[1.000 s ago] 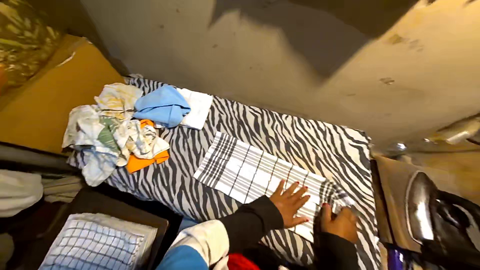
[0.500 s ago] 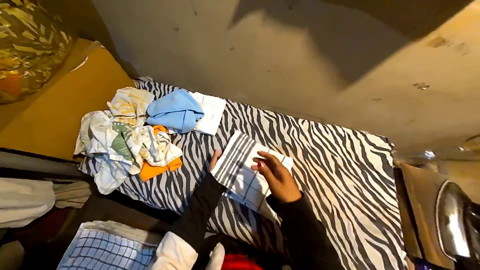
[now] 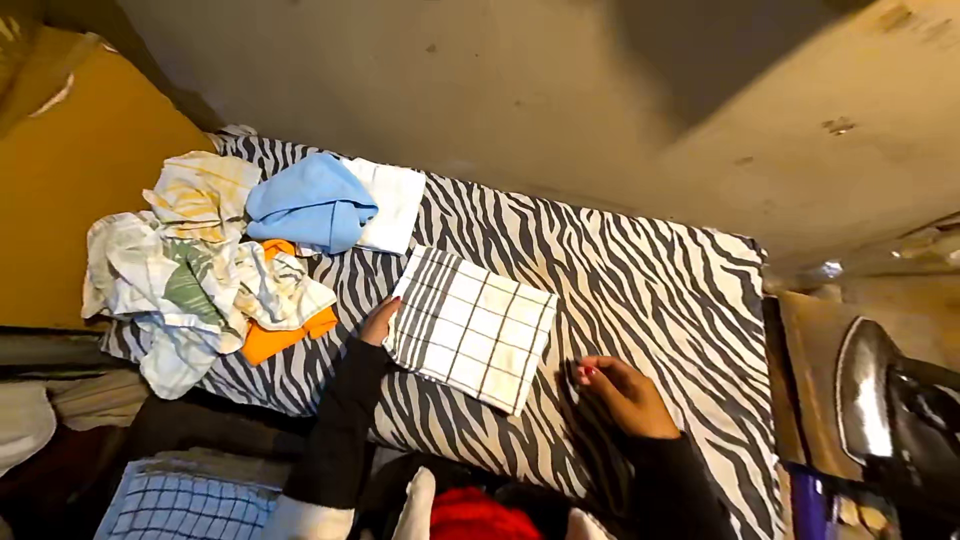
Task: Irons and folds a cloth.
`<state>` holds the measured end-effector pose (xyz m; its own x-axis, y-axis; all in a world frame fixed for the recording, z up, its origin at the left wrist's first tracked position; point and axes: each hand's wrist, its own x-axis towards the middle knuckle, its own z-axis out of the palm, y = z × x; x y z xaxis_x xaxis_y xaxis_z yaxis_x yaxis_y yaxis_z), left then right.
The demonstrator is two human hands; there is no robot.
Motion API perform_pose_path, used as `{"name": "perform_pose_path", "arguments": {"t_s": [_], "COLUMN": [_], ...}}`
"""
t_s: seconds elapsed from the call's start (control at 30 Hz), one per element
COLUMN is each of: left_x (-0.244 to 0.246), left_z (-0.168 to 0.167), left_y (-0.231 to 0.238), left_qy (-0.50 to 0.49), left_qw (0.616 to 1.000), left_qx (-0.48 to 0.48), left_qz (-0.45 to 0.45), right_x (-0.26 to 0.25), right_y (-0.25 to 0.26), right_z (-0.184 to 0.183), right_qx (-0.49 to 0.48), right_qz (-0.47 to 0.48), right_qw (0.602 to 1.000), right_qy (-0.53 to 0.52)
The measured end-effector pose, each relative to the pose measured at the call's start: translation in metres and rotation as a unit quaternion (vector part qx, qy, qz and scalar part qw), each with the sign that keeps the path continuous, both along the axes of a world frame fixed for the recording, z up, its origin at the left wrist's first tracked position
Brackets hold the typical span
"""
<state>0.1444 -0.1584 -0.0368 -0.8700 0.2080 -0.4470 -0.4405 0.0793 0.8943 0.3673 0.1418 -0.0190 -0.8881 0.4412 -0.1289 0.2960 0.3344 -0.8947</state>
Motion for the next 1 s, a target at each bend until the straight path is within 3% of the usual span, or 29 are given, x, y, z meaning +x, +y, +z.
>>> {"name": "perform_pose_path", "arguments": {"t_s": [0.07, 0.13, 0.23, 0.3, 0.37, 0.43, 0.53, 0.63, 0.73, 0.87, 1.0], "left_x": [0.001, 0.019, 0.080, 0.124, 0.146, 0.151, 0.158, 0.154, 0.149, 0.134, 0.126], "left_z": [0.008, 0.024, 0.026, 0.010, -0.010, -0.019, -0.013, -0.014, -0.014, -0.007, -0.005], "left_y": [-0.012, -0.010, 0.025, 0.050, 0.061, 0.064, 0.062, 0.068, 0.090, 0.124, 0.130], "left_qy": [0.141, 0.313, 0.494, 0.502, 0.502, 0.543, 0.440, 0.264, 0.229, 0.152, 0.189], "left_qw": [0.975, 0.887, 0.770, 0.732, 0.737, 0.743, 0.837, 0.909, 0.918, 0.931, 0.917], "left_qx": [-0.156, -0.324, -0.343, -0.316, -0.271, -0.240, -0.178, -0.129, -0.099, -0.086, -0.138], "left_qz": [-0.068, -0.097, -0.213, -0.335, -0.364, -0.309, -0.273, -0.295, -0.309, -0.322, -0.322], "right_x": [-0.038, -0.083, -0.143, -0.162, -0.163, -0.141, -0.055, 0.028, 0.081, 0.104, 0.102], "right_y": [0.010, 0.017, 0.010, 0.001, 0.011, 0.046, 0.093, 0.076, 0.037, 0.008, 0.007], "right_z": [0.005, 0.009, 0.005, 0.007, 0.009, 0.008, 0.001, -0.002, -0.008, -0.024, -0.024], "right_qx": [0.077, 0.167, 0.257, 0.301, 0.308, 0.297, 0.261, 0.198, 0.114, 0.090, 0.074], "right_qz": [0.032, 0.068, 0.141, 0.200, 0.209, 0.126, -0.012, -0.075, -0.156, -0.305, -0.289], "right_qw": [0.997, 0.983, 0.946, 0.911, 0.895, 0.908, 0.907, 0.922, 0.941, 0.939, 0.944], "right_qy": [0.001, -0.041, -0.138, -0.201, -0.244, -0.268, -0.331, -0.325, -0.278, -0.132, -0.138]}}
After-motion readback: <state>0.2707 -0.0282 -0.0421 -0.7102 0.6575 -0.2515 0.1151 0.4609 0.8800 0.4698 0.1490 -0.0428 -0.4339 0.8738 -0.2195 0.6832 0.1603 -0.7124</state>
